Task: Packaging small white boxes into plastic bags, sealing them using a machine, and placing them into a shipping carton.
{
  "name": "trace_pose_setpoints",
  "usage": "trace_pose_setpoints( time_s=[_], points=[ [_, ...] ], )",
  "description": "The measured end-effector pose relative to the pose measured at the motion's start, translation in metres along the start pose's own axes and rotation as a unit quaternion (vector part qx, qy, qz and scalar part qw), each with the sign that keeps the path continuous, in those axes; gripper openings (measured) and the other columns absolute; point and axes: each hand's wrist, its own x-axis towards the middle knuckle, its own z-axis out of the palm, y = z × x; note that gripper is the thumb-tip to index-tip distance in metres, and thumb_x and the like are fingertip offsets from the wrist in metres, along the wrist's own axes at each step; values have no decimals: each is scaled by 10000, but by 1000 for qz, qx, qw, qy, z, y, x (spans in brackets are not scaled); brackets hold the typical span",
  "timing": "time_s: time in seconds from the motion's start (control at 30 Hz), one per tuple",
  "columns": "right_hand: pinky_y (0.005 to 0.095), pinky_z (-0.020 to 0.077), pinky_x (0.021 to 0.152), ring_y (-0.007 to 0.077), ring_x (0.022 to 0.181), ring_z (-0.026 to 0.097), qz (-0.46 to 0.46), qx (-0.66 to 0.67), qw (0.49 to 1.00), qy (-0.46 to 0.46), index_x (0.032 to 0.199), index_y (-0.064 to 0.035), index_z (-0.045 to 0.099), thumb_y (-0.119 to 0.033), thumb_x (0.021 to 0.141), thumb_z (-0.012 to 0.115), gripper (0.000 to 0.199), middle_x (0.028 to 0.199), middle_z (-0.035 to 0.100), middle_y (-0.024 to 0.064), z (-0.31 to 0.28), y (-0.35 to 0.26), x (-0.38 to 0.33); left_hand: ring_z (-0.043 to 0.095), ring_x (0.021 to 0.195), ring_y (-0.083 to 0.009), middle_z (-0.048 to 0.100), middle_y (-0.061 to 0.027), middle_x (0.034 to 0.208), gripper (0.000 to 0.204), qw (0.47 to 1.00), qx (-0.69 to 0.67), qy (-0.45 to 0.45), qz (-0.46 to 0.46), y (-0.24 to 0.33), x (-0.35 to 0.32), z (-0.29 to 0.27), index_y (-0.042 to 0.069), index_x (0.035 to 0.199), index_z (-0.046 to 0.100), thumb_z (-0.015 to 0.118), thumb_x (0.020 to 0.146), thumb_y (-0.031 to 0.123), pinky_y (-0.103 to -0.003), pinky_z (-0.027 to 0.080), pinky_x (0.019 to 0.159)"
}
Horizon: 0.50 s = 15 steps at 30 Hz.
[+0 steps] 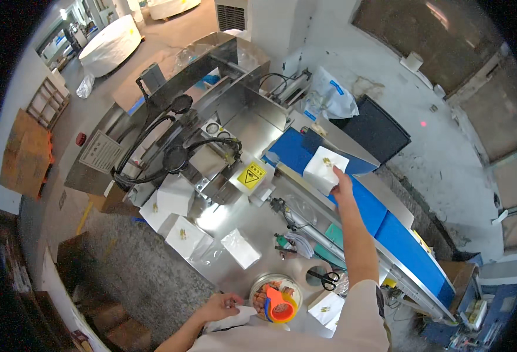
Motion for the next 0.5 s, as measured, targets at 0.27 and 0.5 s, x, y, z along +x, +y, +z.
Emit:
trace_pose_setpoints(
  time_s=[0.27, 0.5],
  points=[
    [540, 480, 918, 392, 1203, 525, 91, -185, 977, 48, 1379, -1, 420, -430, 780, 779, 820, 1310, 523, 231, 3, 6, -1, 554, 671, -119, 600, -15, 729, 366, 997, -74, -13, -3, -29, 7, 3, 118, 1100, 678, 746, 763, 241, -287, 478, 647],
    [483, 496, 880, 359, 1188, 520, 26, -324, 939, 110, 1445, -2, 332, -472, 767, 790, 944, 1341, 480, 237, 8, -18, -53, 562, 754, -133, 633, -46, 825, 355, 999, -22, -18, 26, -16, 9, -1, 102, 1100, 678, 733, 779, 243, -295, 476, 698]
  ],
)
